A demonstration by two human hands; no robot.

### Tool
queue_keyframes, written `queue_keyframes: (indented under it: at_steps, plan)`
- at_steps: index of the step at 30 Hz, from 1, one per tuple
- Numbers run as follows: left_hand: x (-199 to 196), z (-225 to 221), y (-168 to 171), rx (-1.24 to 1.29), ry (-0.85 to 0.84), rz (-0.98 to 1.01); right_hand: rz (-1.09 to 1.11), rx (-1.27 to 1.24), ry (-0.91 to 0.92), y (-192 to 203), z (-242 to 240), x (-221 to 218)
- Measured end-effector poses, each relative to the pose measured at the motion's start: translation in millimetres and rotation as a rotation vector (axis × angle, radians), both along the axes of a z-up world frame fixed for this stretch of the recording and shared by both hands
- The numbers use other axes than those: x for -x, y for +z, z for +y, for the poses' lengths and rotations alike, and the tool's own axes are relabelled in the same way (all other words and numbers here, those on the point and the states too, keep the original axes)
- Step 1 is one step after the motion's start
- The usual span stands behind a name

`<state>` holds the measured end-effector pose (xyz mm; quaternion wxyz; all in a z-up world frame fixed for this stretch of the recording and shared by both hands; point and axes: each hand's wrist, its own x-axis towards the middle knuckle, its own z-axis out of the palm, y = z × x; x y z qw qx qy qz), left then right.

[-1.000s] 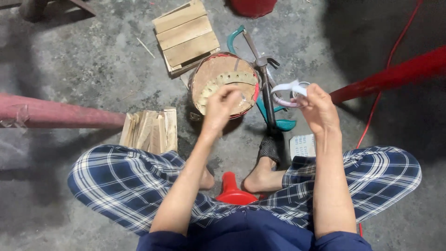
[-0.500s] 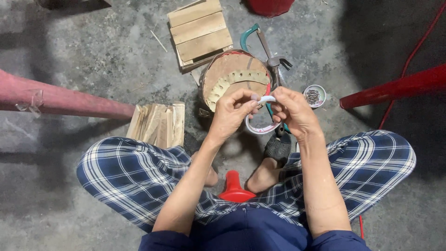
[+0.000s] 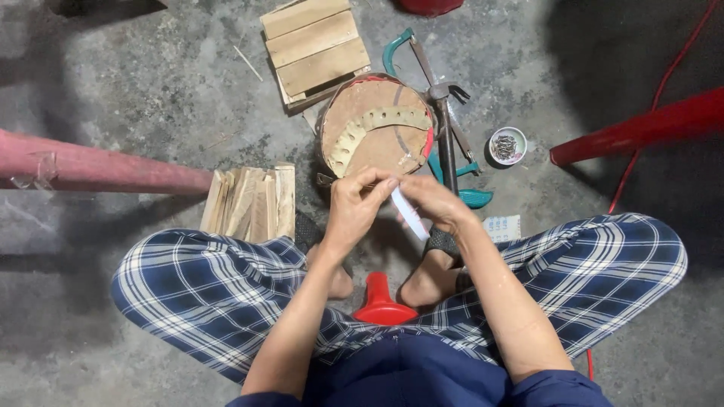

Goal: Attaching a decorative bark or wooden band to the rim of a small drum using adhesive tape.

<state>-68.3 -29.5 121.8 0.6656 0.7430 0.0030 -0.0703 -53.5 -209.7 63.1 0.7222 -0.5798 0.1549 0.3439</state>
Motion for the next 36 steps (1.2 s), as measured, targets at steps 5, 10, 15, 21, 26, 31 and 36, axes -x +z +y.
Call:
queue_keyframes:
  at_steps: [5, 10, 15, 21, 26, 31, 36]
  plan:
    - [28, -5, -13, -0.066, -0.02, -0.105, 0.17, -0.081, 0.031, -33, 7, 23]
    - [48, -17, -28, -0.021, 0.084, 0.045, 0.11, -0.03, 0.159, -77, 2, 40]
    - [48, -24, -23, -0.137, 0.095, -0.089, -0.195, 0.496, 0.252, -91, -52, 23]
    - [44, -29, -4, -0.28, 0.135, -0.393, -0.221, 0.42, -0.558, -20, -99, 0]
    - [43, -42, 16, -0.252, 0.119, -0.496, -0.367, 0.181, -0.365, 26, -76, 12]
    - [45, -46, 15, -0.347, 0.21, -0.568, -0.718, 0.002, 0.023, 64, -23, 35]
    - [44, -43, 6, -0.32, 0.258, -0.559, -0.828, 0.177, -0.021, 77, -11, 48]
